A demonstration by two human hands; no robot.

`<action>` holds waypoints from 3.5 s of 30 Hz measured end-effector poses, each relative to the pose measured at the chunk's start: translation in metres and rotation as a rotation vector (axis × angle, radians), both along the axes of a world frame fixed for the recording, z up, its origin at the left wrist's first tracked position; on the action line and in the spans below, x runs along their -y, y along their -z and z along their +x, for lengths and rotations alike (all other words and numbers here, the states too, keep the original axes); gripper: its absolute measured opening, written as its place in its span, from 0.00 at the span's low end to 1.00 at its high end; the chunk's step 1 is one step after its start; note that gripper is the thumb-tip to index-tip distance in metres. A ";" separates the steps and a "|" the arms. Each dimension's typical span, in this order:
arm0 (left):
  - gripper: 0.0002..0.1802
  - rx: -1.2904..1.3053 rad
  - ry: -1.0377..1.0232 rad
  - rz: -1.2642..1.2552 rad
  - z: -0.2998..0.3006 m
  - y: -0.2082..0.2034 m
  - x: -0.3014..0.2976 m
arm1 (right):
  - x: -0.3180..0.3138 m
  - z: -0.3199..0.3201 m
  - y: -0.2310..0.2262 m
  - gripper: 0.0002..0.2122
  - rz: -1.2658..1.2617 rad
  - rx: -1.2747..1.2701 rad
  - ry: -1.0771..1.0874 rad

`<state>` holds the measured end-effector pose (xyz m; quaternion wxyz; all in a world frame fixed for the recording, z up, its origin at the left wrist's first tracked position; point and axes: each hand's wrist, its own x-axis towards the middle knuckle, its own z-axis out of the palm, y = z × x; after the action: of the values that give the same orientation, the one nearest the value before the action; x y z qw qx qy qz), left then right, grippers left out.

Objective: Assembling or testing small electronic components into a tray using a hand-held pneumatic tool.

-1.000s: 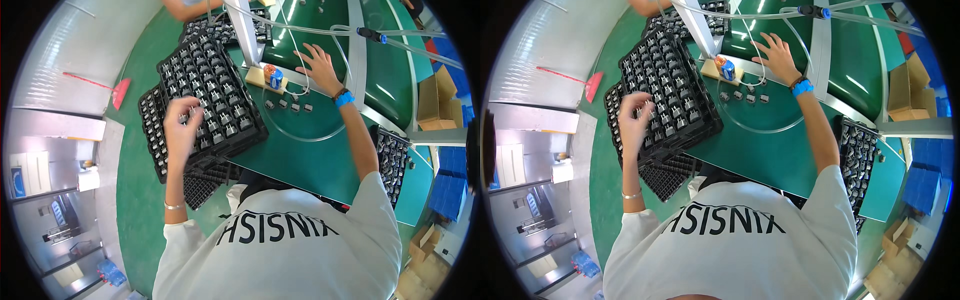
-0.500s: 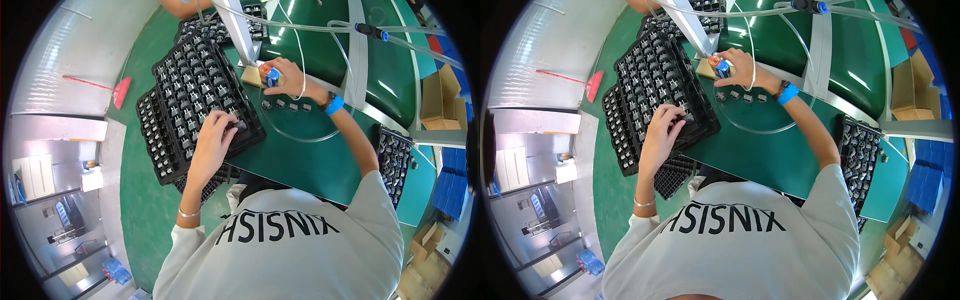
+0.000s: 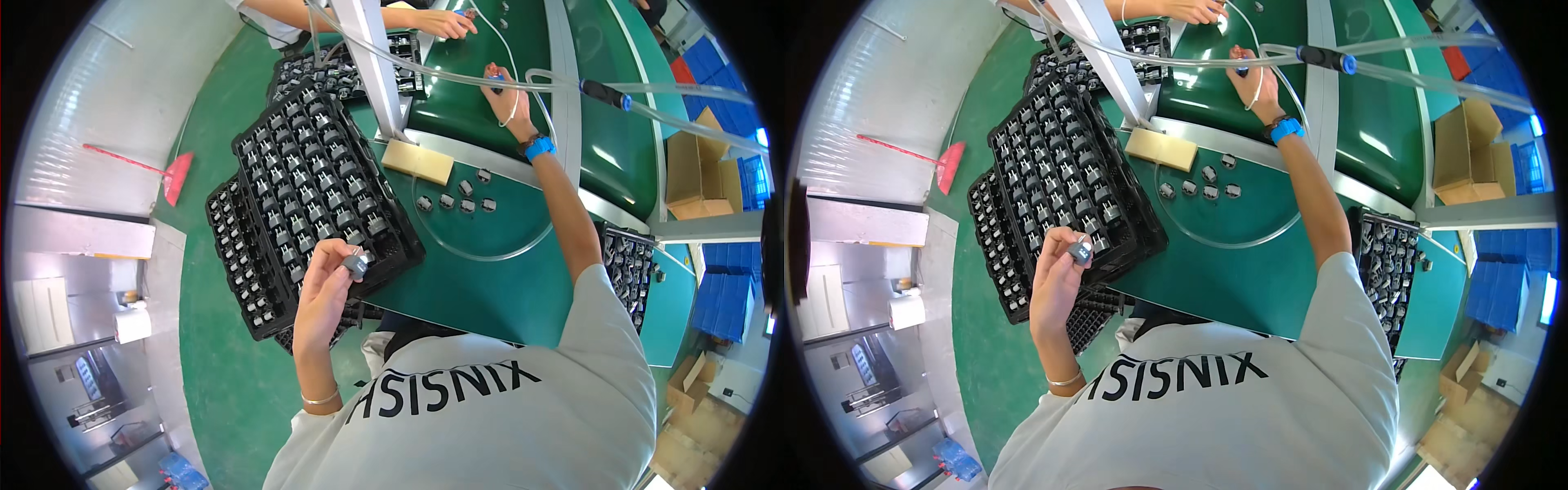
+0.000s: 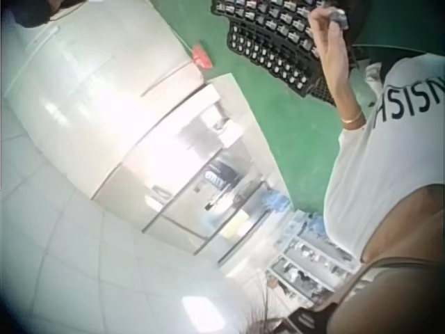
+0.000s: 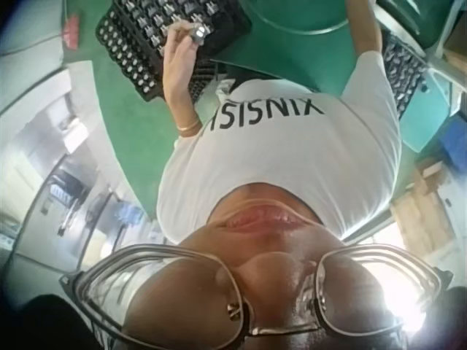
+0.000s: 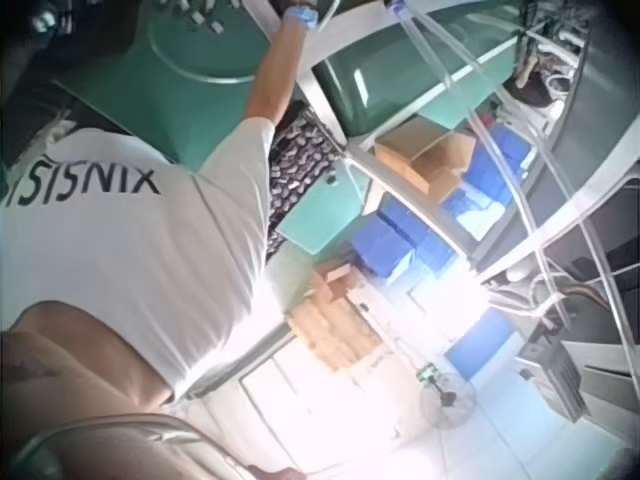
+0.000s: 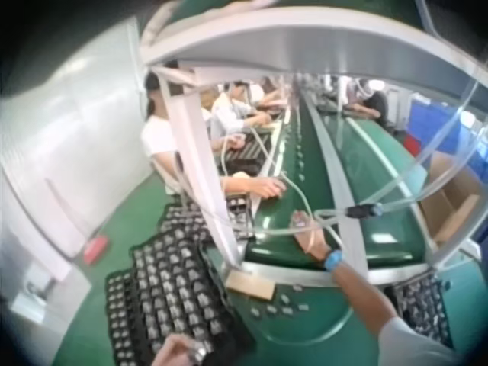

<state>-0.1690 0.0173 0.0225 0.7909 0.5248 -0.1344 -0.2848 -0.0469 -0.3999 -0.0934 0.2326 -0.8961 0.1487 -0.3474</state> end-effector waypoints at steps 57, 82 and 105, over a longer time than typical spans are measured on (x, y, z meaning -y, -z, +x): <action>0.08 0.440 0.003 0.505 0.003 -0.002 -0.012 | -0.128 -0.062 -0.016 0.29 0.209 -0.002 -0.687; 0.13 0.209 -0.262 -0.014 -0.018 0.007 0.013 | -0.034 -0.009 -0.020 0.16 -0.481 0.322 0.135; 0.18 0.522 -0.565 0.322 -0.025 -0.007 0.023 | -0.186 -0.135 -0.102 0.15 1.367 -0.226 -0.819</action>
<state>-0.1944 -0.0061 0.0295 0.6851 0.7125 -0.1349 0.0688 -0.1818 -0.2142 0.0090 0.8221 -0.5687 0.0106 0.0263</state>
